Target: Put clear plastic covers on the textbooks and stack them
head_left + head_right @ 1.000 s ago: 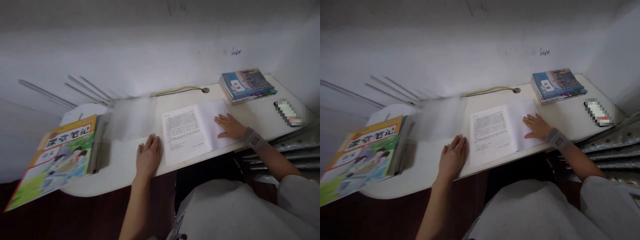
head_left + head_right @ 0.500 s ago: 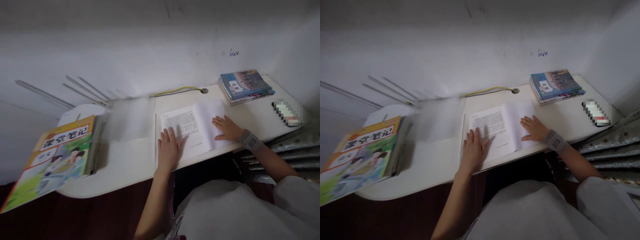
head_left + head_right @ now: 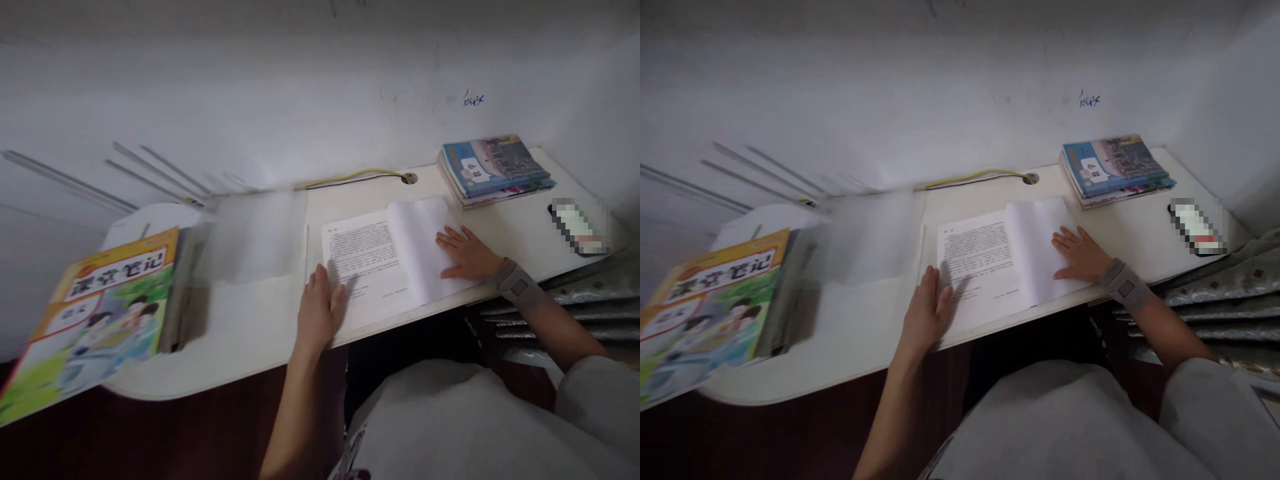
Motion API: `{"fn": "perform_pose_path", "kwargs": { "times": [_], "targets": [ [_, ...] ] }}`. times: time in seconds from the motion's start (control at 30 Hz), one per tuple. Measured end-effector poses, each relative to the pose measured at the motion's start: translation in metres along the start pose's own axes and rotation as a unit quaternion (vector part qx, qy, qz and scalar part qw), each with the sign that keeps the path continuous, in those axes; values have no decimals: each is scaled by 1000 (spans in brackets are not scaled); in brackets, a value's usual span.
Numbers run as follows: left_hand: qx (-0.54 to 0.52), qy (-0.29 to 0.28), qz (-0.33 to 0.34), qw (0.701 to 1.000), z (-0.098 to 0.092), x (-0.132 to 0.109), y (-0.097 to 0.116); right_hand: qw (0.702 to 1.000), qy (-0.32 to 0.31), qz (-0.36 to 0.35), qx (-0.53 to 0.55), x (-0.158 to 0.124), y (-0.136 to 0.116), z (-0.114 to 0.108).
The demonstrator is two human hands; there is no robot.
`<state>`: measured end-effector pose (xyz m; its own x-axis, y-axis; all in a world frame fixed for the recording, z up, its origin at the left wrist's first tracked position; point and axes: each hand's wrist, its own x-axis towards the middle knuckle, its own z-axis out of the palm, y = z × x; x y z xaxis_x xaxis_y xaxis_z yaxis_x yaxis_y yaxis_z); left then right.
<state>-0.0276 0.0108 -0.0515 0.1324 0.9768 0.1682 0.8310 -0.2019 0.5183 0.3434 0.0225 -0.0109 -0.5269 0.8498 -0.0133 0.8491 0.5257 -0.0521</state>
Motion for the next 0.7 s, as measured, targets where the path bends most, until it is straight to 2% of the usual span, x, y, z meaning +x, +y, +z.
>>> {"fn": "perform_pose_path", "kwargs": {
  "times": [0.17, 0.3, 0.43, 0.7],
  "targets": [
    [36, -10, 14, 999, 0, 1, 4, 998, 55, -12, 12, 6, -31, -8],
    [73, -15, 20, 997, 0, 0, 9, 998, 49, -5, 25, 11, -44, -4],
    [70, -9, 19, 997, 1, 0, 9, 999, 33, 11, 18, 13, -39, 1],
    [38, 1, 30, 999, 0, 0, 1, 999, 25, -20, -17, 7, -23, 0]
  ]
}}
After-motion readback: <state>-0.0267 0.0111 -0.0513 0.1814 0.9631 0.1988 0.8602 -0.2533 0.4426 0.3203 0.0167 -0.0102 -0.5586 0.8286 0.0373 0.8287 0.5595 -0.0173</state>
